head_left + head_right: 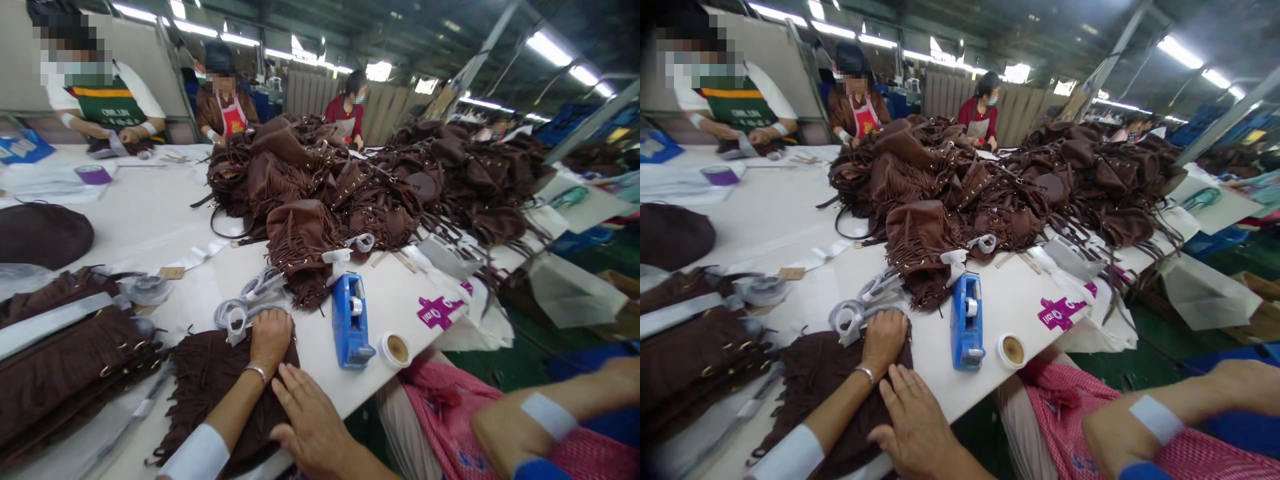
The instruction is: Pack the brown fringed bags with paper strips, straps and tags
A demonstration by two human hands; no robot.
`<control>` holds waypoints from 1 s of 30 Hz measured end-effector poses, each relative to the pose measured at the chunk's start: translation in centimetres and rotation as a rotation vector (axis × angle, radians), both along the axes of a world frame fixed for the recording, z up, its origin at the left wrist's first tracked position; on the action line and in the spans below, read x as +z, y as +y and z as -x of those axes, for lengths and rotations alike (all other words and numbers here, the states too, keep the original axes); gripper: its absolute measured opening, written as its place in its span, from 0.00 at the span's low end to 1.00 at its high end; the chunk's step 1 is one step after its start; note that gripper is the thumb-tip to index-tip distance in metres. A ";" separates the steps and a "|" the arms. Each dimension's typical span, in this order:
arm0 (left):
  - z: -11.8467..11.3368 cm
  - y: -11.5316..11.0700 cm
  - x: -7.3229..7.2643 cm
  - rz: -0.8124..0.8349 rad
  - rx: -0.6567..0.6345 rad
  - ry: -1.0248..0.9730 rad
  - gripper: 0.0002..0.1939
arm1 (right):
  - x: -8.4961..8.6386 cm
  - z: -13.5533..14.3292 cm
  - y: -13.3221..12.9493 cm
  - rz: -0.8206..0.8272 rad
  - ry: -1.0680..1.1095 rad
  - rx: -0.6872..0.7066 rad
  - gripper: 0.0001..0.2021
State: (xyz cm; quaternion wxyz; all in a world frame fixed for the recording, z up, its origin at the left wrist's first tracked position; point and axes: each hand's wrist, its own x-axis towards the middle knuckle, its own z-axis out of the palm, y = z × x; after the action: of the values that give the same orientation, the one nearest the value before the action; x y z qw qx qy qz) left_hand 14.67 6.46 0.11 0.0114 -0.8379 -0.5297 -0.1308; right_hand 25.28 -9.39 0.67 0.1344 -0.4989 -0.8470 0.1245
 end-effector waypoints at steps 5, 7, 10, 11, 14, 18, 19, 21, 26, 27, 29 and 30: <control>-0.3 0.5 0.2 0.035 0.022 -0.049 0.19 | -2.8 2.6 -0.4 -0.091 -0.041 -0.179 0.40; -0.1 0.3 0.8 0.056 0.028 -0.075 0.17 | -4.2 2.8 -0.7 -0.158 -0.059 -0.200 0.39; 1.6 -1.7 2.5 0.061 0.020 -0.113 0.16 | -5.8 2.2 -0.5 -0.276 -0.060 -0.139 0.37; 2.5 -3.0 3.0 0.051 0.007 -0.120 0.21 | -6.2 1.9 -0.2 -0.321 -0.050 -0.112 0.37; 6.5 -8.1 3.9 0.024 -0.101 -0.111 0.25 | -7.2 1.2 0.5 -0.435 -0.021 -0.049 0.36; 11.6 -12.9 2.6 -0.143 -0.156 0.051 0.26 | -8.5 0.7 0.9 -0.456 -0.022 -0.038 0.35; 12.2 -13.3 2.0 -0.178 -0.135 0.097 0.28 | -8.8 0.6 0.9 -0.449 -0.026 -0.046 0.35; 12.6 -13.5 0.8 -0.234 -0.099 0.170 0.32 | -9.0 0.4 1.1 -0.448 -0.027 -0.060 0.35; 11.2 -13.0 -1.5 -0.293 -0.050 0.168 0.31 | -6.2 2.4 3.3 -0.378 -0.014 -0.163 0.34; 11.0 -13.0 -1.9 -0.289 -0.047 0.151 0.29 | -5.4 3.2 4.0 -0.341 -0.014 -0.195 0.34; 10.7 -13.1 -2.7 -0.267 -0.038 0.113 0.26 | -4.2 4.6 5.1 -0.294 -0.021 -0.235 0.35; 10.6 -13.1 -3.1 -0.249 -0.031 0.094 0.25 | -3.9 5.1 5.6 -0.288 -0.032 -0.230 0.36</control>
State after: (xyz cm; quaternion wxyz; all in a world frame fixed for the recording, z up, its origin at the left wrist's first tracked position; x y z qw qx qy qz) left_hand 4.05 -6.64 -3.03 0.1382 -0.8433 -0.4953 -0.1565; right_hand 20.23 -3.79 -3.22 0.2045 -0.5700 -0.7954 -0.0220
